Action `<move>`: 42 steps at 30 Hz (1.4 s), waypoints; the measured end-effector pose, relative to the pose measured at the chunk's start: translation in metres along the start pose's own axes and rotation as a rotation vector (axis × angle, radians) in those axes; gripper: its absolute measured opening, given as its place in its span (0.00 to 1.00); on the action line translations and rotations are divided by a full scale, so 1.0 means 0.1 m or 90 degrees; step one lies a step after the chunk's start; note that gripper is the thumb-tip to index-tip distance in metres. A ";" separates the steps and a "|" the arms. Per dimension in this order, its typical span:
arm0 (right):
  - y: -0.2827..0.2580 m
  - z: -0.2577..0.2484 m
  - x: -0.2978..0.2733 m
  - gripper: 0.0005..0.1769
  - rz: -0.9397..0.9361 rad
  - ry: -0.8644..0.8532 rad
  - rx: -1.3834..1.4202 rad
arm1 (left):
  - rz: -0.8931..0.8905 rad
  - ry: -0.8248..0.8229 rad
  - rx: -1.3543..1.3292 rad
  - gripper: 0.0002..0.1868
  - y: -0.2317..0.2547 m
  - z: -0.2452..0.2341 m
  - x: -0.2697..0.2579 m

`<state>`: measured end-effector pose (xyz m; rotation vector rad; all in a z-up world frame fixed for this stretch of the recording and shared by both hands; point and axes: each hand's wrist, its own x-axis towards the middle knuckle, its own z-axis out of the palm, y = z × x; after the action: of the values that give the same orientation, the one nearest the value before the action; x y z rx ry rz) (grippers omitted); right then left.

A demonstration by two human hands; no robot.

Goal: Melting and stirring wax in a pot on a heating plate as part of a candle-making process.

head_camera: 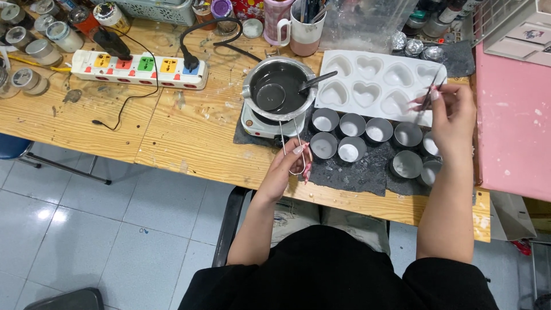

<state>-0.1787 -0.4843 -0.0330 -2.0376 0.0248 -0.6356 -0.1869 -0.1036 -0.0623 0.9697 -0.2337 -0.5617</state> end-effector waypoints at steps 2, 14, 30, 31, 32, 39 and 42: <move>-0.10 0.04 0.00 0.08 0.034 0.006 0.082 | 0.002 -0.003 0.004 0.11 0.00 0.01 0.00; -0.36 0.09 -0.05 0.12 0.172 0.010 0.428 | 0.005 -0.007 0.015 0.11 -0.08 0.00 -0.01; -1.33 0.43 0.14 0.04 0.081 -0.068 0.337 | 0.013 -0.041 0.042 0.10 -0.15 -0.08 0.04; -1.38 0.56 0.20 0.04 0.079 -0.070 0.336 | 0.015 -0.041 0.041 0.10 -0.14 -0.07 0.04; -1.44 0.69 0.26 0.06 0.046 -0.126 0.302 | 0.022 -0.053 0.032 0.10 -0.13 -0.07 0.03; -1.79 1.47 0.57 0.11 -0.186 -0.279 0.050 | 0.035 -0.096 -0.003 0.09 -0.12 -0.05 0.06; -1.96 1.64 0.65 0.13 -0.233 -0.306 -0.079 | 0.027 -0.097 -0.004 0.09 -0.14 -0.06 0.05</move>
<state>-0.0958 -0.2657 0.0890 -2.2889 -0.6152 -0.3537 -0.1850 -0.1080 -0.0771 0.9147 -0.3877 -0.5974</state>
